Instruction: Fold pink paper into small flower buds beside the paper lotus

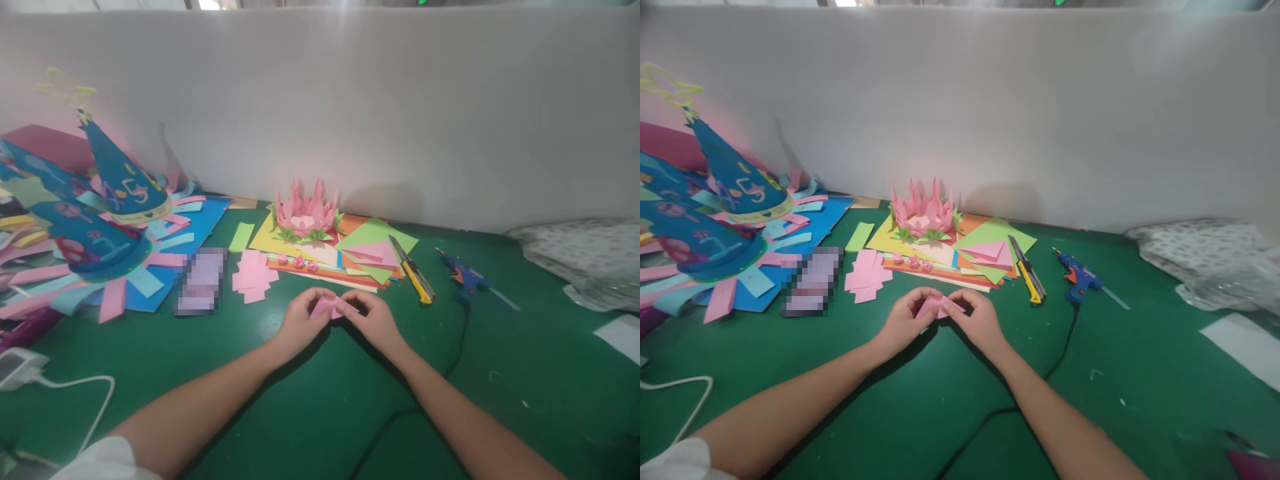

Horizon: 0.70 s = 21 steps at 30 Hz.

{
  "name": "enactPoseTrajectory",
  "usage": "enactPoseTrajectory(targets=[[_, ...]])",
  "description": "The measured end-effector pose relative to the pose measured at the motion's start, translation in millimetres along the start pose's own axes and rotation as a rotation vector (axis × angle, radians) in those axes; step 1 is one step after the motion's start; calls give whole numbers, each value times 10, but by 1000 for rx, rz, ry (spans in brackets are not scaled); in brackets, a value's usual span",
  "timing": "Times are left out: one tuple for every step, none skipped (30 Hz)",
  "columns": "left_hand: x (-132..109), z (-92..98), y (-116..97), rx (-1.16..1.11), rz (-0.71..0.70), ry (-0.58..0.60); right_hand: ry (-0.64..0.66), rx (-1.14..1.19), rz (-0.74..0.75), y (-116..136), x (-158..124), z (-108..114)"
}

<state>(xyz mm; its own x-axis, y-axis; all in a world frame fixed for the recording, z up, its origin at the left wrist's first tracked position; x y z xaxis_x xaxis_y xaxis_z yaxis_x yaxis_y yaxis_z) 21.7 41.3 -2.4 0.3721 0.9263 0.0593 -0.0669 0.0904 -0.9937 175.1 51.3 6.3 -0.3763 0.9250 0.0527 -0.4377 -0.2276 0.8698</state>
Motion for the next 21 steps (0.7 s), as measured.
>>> enactPoseTrajectory(targets=[[-3,-3,-7,15,-6,2,6,5,-7,5,1,1],[-4,-4,-11,23,-7,4,10,14,-11,11,1,3],[-5,-5,-11,23,-4,3,16,27,-16,17,2,6],[-4,-4,-7,13,6,4,21,41,-21,23,3,8],[-3,-4,2,-5,19,7,25,51,-26,27,3,11],[-1,-3,14,-29,38,10,29,58,-30,30,4,13],[3,-5,28,-58,58,19,31,59,-32,32,4,15],[6,-5,42,-88,76,26,33,57,-30,32,5,16],[10,-5,55,-104,92,29,35,53,-25,31,5,16],[14,-5,66,-121,102,33,35,49,-21,28,4,17],[17,-5,73,-133,108,34,37,48,-20,23,4,16],[20,-5,77,-143,111,35,38,48,-22,17,3,15],[22,-5,78,-153,112,35,37,51,-27,10,3,15],[23,-6,76,-162,113,35,37,56,-33,5,3,14],[23,-6,73,-169,115,33,38,60,-40,1,3,13],[22,-6,70,-175,118,29,39,65,-46,-1,4,12],[21,-5,68,-180,122,26,41,69,-51,-1,5,12],[21,-4,67,-184,125,24,43,73,-55,0,6,10],[21,-3,69,-186,125,21,44,75,-61,2,7,9],[21,-1,72,-187,124,19,46,80,-65,3,8,7],[22,1,77,-185,120,18,48,85,-68,5,9,6]])
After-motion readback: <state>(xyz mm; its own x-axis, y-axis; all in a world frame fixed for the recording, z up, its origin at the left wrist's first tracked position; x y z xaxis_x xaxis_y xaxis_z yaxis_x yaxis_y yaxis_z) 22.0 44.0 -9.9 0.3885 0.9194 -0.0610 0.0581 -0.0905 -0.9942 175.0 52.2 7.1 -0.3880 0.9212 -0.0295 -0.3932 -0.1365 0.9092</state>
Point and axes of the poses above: each hand's wrist, its own x-axis towards the middle knuckle, its own z-axis out of the back of the hand, y = z × x, the point moved 3 cm from there along x, towards the middle knuckle, and after that the axes turned 12 degrees about y, right-handed, at the moved point
